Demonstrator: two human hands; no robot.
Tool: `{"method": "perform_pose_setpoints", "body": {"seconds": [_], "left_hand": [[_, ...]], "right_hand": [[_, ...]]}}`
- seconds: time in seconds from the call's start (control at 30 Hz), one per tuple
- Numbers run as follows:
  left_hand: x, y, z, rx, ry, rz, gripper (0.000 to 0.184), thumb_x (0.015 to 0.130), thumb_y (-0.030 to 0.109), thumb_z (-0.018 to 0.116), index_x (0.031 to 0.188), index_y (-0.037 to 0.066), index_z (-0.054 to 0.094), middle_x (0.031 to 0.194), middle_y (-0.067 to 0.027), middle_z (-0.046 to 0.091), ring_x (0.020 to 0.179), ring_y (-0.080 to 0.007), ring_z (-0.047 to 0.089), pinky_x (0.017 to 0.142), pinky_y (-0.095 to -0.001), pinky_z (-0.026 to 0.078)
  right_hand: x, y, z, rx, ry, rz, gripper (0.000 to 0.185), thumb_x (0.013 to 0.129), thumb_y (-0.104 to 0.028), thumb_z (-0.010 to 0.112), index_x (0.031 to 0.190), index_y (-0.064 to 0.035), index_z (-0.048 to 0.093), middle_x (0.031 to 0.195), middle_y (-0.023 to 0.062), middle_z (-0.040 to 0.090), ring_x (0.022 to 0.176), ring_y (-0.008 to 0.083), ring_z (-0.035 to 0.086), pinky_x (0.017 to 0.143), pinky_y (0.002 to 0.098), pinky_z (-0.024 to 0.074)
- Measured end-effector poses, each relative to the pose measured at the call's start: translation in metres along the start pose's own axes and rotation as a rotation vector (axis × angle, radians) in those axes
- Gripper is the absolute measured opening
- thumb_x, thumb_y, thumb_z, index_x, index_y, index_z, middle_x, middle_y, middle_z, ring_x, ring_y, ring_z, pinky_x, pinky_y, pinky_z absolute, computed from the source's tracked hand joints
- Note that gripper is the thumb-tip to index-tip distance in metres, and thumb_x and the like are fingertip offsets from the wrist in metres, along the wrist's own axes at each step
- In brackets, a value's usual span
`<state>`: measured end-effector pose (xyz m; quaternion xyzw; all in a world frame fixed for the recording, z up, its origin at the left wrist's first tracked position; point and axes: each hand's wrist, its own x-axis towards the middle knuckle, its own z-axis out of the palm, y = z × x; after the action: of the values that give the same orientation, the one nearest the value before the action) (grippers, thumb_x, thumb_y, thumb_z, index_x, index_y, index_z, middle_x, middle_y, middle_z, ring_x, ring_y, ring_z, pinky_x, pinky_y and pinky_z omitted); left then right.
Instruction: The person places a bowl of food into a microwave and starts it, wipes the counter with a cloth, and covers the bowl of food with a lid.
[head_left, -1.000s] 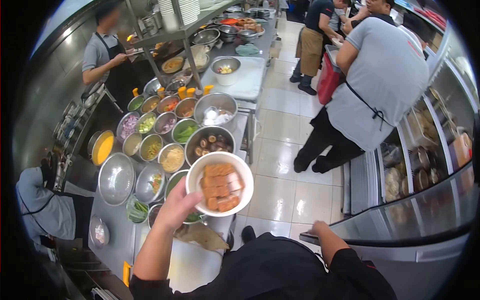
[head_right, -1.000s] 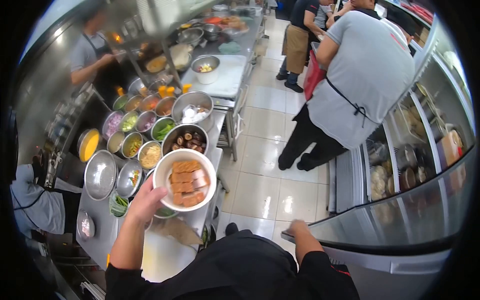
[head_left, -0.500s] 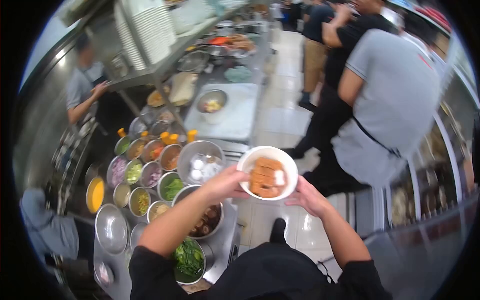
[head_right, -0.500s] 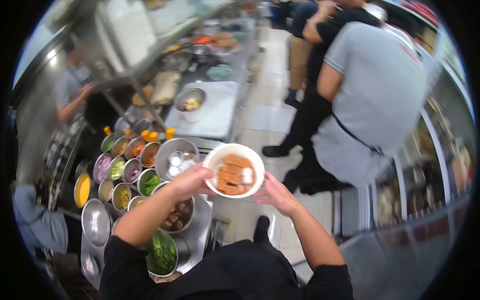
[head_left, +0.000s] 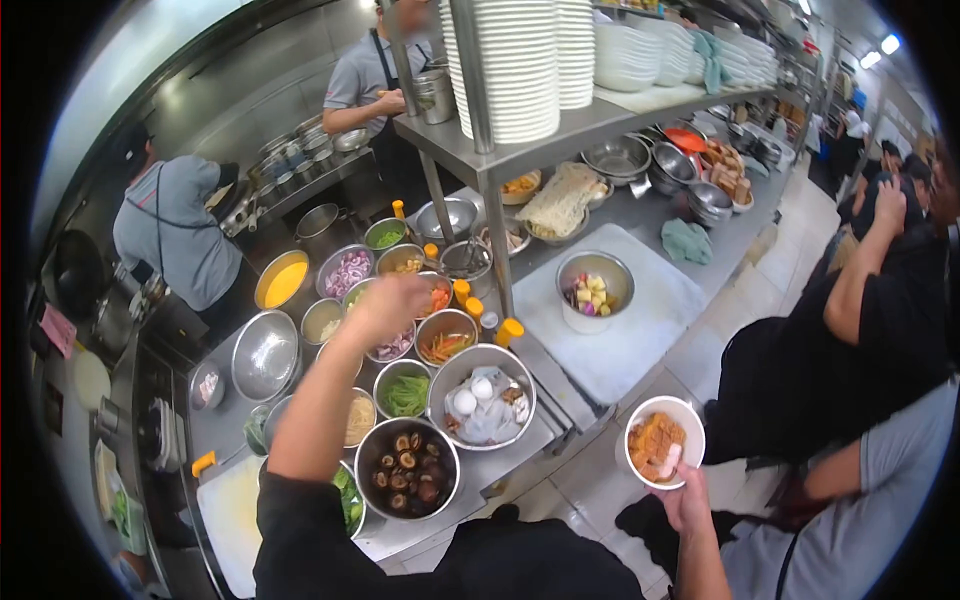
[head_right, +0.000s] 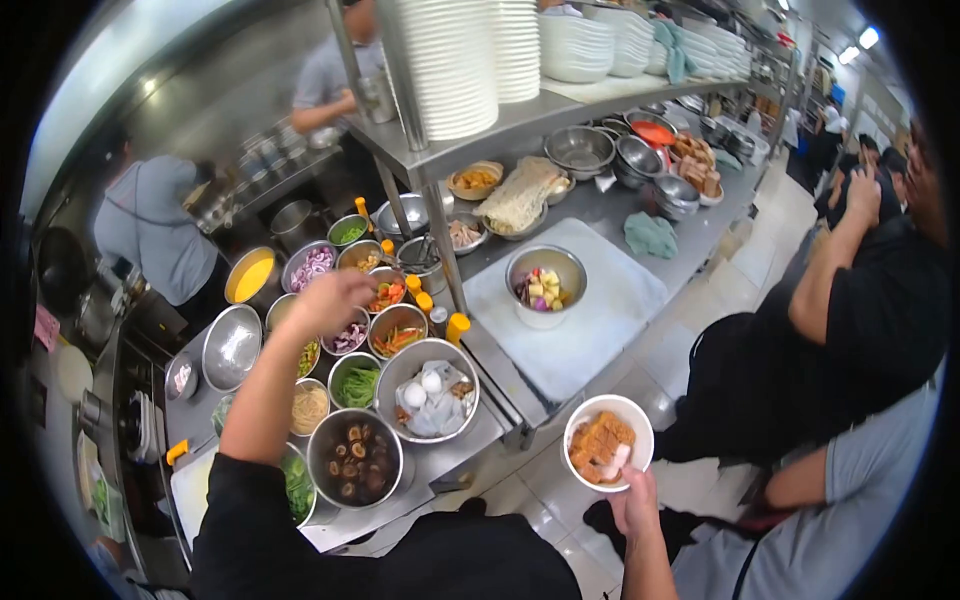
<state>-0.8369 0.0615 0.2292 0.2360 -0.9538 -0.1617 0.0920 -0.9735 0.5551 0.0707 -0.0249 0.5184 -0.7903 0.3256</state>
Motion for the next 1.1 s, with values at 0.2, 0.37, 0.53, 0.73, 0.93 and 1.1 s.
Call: {"method": "perform_pose_setpoints", "body": {"seconds": [0.2,0.37,0.53,0.73,0.93,1.1], "left_hand": [[0.130,-0.114,0.006,0.106,0.203,-0.399,0.028,0.087,0.025,0.064,0.106,0.007,0.072,0.102,-0.0190,0.070,0.099,-0.0342,0.067,0.089,-0.0433,0.052],[0.230,-0.171,0.064,0.081,0.210,-0.579,0.030,0.087,0.025,0.062,0.107,0.005,0.070,0.108,-0.0174,0.070,0.105,-0.0347,0.066,0.089,-0.0453,0.053],[0.292,-0.195,0.104,0.132,0.185,-0.612,0.028,0.091,0.016,0.051,0.102,0.003,0.072,0.110,-0.0197,0.069,0.104,-0.0348,0.067,0.087,-0.0444,0.054],[0.314,-0.201,0.129,-0.020,0.267,-0.736,0.029,0.093,0.016,0.048,0.107,0.003,0.070,0.112,-0.0208,0.068,0.106,-0.0362,0.066,0.089,-0.0456,0.053],[0.323,-0.216,0.097,-0.171,0.604,-0.606,0.034,0.086,0.014,0.054,0.120,0.009,0.050,0.105,-0.0265,0.067,0.101,-0.0473,0.062,0.087,-0.0525,0.050],[0.242,-0.238,0.014,-0.282,0.855,-0.477,0.050,0.079,0.010,0.056,0.129,0.012,0.049,0.102,-0.0223,0.067,0.094,-0.0382,0.067,0.083,-0.0448,0.051]], "right_hand": [[0.048,-0.007,-0.034,-0.002,-0.080,0.078,0.067,0.085,-0.019,0.058,0.144,-0.0005,0.032,0.137,0.0162,0.050,0.121,0.0316,0.057,0.098,0.0478,0.0517],[0.067,-0.010,-0.063,-0.152,0.095,0.135,0.054,0.089,-0.021,0.055,0.136,0.0032,0.043,0.129,0.0152,0.057,0.114,0.0290,0.061,0.097,0.0439,0.0523],[0.077,-0.030,-0.063,-0.209,0.227,0.231,0.049,0.092,-0.022,0.055,0.134,0.0025,0.046,0.128,0.0139,0.058,0.115,0.0275,0.060,0.098,0.0412,0.0516],[0.099,-0.041,-0.047,-0.216,0.233,0.223,0.053,0.089,-0.019,0.055,0.135,0.0036,0.044,0.128,0.0150,0.058,0.115,0.0287,0.061,0.098,0.0434,0.0518],[0.109,-0.040,-0.040,-0.188,0.178,0.159,0.057,0.086,-0.017,0.054,0.137,0.0046,0.041,0.129,0.0160,0.057,0.115,0.0299,0.061,0.098,0.0456,0.0521],[0.111,-0.043,-0.039,-0.080,0.151,0.116,0.057,0.080,-0.010,0.054,0.134,0.0052,0.043,0.124,0.0171,0.058,0.109,0.0288,0.064,0.094,0.0423,0.0546]]}}
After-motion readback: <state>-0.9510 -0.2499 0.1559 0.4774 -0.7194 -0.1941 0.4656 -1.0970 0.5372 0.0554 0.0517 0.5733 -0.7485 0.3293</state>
